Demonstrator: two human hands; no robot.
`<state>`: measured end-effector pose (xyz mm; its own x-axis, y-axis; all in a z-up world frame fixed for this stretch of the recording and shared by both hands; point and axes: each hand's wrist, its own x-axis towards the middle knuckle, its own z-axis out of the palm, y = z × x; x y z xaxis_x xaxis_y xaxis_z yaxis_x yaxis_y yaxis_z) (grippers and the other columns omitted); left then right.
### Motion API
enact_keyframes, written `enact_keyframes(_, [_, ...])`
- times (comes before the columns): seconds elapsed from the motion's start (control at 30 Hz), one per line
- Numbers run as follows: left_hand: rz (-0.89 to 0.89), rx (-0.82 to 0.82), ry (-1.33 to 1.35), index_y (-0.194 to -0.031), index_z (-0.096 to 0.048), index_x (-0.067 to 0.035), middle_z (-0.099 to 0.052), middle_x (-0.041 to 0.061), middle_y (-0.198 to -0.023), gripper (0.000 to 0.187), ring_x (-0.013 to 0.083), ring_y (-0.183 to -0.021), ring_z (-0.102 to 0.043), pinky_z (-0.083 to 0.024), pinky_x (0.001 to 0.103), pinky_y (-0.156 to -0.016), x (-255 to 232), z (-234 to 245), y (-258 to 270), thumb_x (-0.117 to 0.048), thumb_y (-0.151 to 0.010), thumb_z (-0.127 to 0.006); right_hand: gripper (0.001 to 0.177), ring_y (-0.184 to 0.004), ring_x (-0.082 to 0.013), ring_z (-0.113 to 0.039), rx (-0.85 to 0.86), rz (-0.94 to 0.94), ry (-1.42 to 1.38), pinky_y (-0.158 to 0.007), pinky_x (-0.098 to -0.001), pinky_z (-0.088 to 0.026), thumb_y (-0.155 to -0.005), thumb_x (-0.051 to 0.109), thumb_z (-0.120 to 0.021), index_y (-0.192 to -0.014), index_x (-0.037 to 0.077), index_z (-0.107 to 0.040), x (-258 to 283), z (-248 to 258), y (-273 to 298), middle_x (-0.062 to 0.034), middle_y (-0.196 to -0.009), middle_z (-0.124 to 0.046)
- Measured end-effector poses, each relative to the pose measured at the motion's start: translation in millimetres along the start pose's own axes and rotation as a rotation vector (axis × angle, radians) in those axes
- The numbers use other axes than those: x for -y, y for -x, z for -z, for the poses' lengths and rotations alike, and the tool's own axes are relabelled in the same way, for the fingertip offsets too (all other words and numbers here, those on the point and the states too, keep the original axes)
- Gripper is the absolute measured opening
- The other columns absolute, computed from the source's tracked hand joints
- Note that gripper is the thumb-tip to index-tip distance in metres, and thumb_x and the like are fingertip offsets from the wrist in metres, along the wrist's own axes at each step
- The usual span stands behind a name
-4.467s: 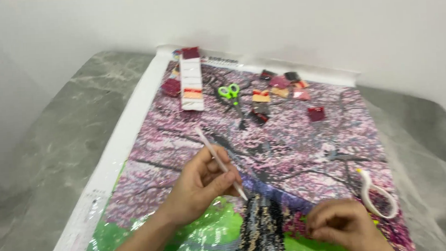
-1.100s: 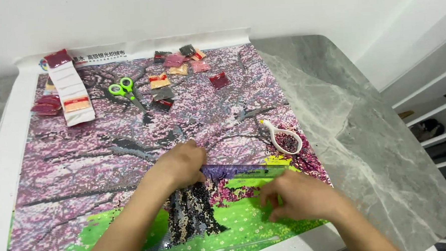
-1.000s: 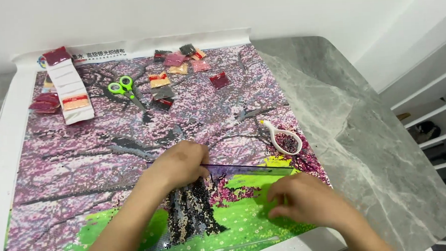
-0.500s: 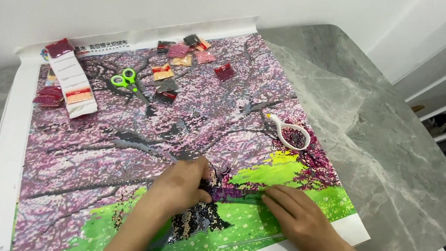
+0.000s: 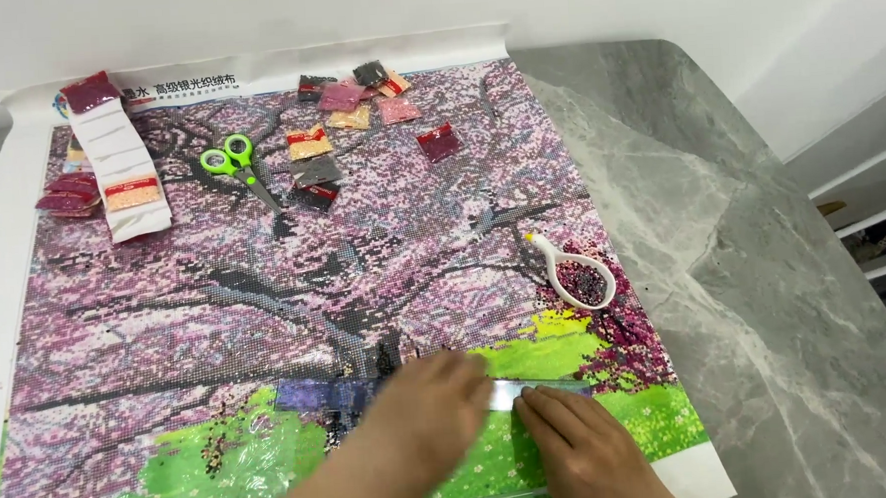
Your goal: A person is performing diamond painting by using a stylus to pick up small resin diamonds and place them onto a sticky, color-coded canvas to create a mosaic image.
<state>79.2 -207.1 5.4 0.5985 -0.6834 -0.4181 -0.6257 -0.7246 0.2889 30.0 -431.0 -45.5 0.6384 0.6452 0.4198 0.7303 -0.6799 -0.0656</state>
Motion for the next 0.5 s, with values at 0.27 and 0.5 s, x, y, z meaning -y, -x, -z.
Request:
enact_keyframes(0.27, [-0.284,-0.651,0.047,-0.104,-0.068,0.004,-0.06,0.018,-0.095,0.033,0.0329,-0.076,-0.055,-0.044,0.046,-0.062,-15.2,-53.9,-24.4,-0.016,-0.099,-0.042,0.036,-0.11,-0.0289,-0.061,0.071,0.003,0.012,-0.097,-0.0396,-0.05,-0.087,-0.001,-0.045,-0.118,-0.002,-0.062,-10.1,-8.5,10.7,-0.0161,-0.121,-0.062])
enact_keyframes(0.5, [0.214,0.037,0.27,-0.121,-0.052,0.001,-0.057,0.017,-0.115,0.03,0.033,-0.1,-0.057,-0.05,0.049,-0.09,9.5,-12.6,23.7,-0.011,-0.101,-0.034,0.049,-0.106,-0.0257,-0.064,0.078,-0.024,0.025,-0.086,-0.038,-0.055,-0.072,-0.003,-0.049,-0.118,0.004,-0.065,-14.0,-11.4,12.9,-0.0086,-0.12,-0.065])
